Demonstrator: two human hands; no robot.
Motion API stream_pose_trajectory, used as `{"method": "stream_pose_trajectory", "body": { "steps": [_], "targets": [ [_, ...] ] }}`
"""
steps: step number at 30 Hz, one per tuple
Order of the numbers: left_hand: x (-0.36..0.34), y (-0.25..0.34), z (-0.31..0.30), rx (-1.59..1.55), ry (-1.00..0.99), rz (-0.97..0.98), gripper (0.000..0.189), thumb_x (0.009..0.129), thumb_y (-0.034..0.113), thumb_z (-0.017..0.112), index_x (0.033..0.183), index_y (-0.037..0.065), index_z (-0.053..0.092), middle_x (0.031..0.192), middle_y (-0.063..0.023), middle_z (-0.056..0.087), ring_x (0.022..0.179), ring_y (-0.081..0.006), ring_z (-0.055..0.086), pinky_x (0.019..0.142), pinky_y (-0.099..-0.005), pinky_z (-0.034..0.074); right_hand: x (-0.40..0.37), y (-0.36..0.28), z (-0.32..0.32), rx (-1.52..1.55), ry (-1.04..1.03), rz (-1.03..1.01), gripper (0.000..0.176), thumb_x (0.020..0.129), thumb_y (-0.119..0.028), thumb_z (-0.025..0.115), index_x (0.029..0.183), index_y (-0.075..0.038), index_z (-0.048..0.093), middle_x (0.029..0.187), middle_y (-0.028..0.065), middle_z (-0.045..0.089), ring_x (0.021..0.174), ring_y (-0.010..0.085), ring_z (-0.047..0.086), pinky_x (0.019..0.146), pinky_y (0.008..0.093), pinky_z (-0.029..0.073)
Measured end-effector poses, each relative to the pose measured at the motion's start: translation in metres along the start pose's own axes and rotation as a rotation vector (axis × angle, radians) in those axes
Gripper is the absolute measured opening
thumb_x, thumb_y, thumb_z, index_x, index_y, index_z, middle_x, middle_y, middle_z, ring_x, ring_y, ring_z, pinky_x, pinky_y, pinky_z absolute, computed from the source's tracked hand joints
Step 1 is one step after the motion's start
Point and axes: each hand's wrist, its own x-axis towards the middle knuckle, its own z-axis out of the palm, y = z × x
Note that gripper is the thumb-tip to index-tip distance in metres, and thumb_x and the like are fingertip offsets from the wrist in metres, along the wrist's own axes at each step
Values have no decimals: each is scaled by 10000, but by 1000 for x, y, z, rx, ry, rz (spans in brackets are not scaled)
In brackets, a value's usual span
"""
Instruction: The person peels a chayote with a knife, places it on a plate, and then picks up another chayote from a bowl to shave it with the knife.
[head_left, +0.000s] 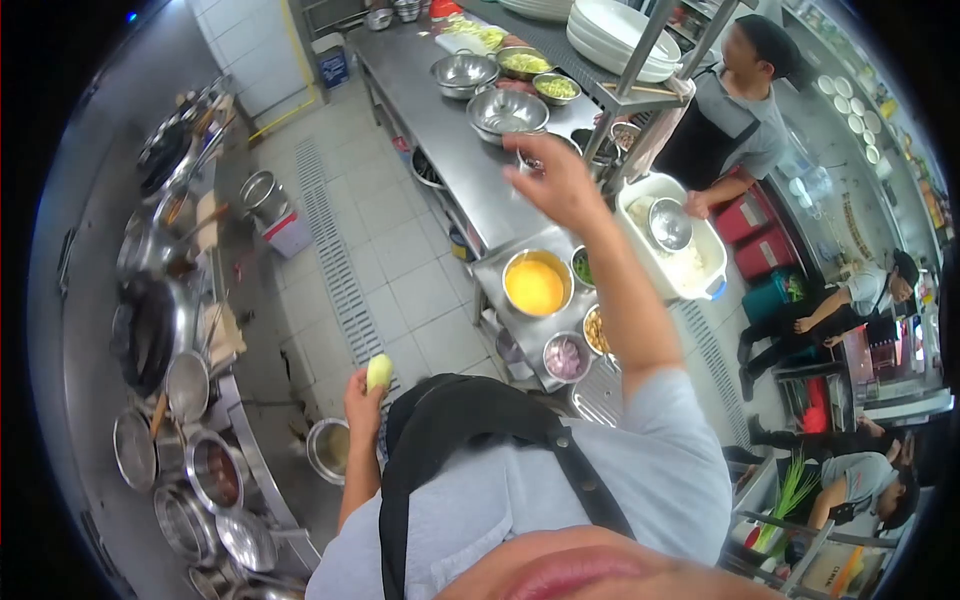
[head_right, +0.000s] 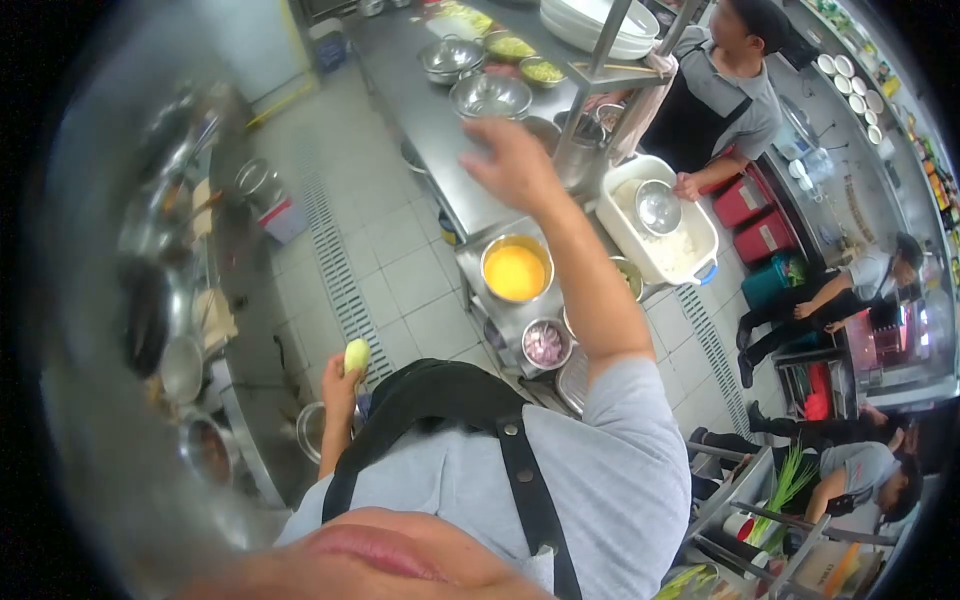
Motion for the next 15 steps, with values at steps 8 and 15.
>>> {"method": "stream_pose_trajectory", "body": {
  "steps": [8,15],
  "targets": [
    [238,39,42,84,-228,-40,292,883,-25,691,1155,3,587,1057,-103,719,883,-152,681,764,-284,538,277,62,-50,-522,370,-117,547,928,-437,737,1354,-101,670,1293,148,710,1167,314,689,988,403,551],
    [458,136,98,135,-483,75,293,849,-44,668,1130,-12,590,1013,-104,705,901,-152,669,790,-280,523,436,97,-80,-646,476,189,573,868,-382,749,1284,6,684,1215,272,709,1166,411,668,1007,464,522]
  ]
}}
